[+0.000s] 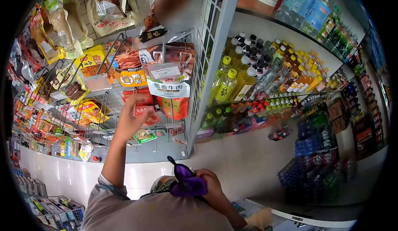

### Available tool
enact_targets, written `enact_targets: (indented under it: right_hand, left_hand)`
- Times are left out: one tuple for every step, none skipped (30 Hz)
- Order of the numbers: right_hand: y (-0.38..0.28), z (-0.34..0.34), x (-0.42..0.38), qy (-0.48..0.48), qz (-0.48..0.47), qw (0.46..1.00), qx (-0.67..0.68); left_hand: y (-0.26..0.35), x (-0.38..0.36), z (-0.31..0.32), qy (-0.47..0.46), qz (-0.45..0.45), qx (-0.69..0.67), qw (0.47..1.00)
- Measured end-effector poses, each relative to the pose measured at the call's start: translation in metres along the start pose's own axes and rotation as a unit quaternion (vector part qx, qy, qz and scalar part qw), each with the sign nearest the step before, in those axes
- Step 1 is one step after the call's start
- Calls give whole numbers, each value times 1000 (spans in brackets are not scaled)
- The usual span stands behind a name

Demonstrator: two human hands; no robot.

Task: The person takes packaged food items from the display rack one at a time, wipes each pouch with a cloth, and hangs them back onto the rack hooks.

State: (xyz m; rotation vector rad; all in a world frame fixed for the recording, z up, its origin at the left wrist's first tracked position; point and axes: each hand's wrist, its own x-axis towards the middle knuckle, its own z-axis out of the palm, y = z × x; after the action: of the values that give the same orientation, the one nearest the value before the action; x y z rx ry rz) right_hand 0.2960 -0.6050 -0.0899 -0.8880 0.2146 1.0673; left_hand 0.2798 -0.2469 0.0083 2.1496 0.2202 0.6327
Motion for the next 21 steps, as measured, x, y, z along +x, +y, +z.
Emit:
enact_targets:
  right_hand:
    - [0,5,-3,45,-21,999,9]
    - [4,-4,-1,45,-20,999,11]
    - [12,-19,4,3,-38,999,6]
    - [17,-27,7,-39,-57,998,2]
    - [21,-34,10,-40,-57,998,2]
    - [22,-37,12,-25,-56,998,-5]
    - [22,-37,12,-10,-56,998,-11]
    - [20,-35,11,-10,-56,998,-12]
    - [15,-27,9,-23,-58,998,-14]
    - [11,-20,6,-36,-60,997,-15]
    - [8,-15,4,-36,-60,997,-15]
    - [6,-11,2,-41,-63,997,-8]
    - [3,-6,-1,-46,-65,997,0]
    - [0,0,-3,-46,-66,997,1]
    - [-6,8,-5,-56,-52,997,14]
    - [-9,12,-6,-66,-39,997,27]
    - [-7,3,-2,-66,-40,997,27]
    - [-6,-3,3,-125,-17,991,47]
    - [-4,-8,6,-184,7,981,67]
    - [0,-12,6,-158,19,987,30]
    - [-6,-5,2,-158,20,987,29]
  left_hand:
    - [-18,12,8,54,0,-12,998]
    - [-33,23,16,107,1,-24,994]
    - [-43,31,21,105,-1,-24,994]
    - [-50,39,25,115,-15,-9,993]
    - [-56,48,29,127,-28,6,992]
    - [-62,54,32,133,-11,14,991]
    - [-69,58,35,133,-11,14,991]
    - [-75,62,38,130,-37,-18,991]
    - [-71,64,38,127,-62,-49,989]
    - [-67,64,38,127,-62,-49,989]
    - [-62,64,39,122,-93,-39,987]
    - [-55,64,40,116,-125,-29,985]
    - [-54,63,42,115,-126,-29,985]
    - [-53,62,44,112,-124,-79,983]
    - [-49,62,45,108,-121,-129,978]
    - [-45,62,43,108,-121,-129,978]
    - [-40,60,38,67,-163,-98,979]
    - [-37,58,34,27,-205,-66,976]
    - [-38,56,34,27,-205,-65,976]
    - [-42,53,35,41,-173,-93,980]
    - [-46,50,36,55,-141,-121,981]
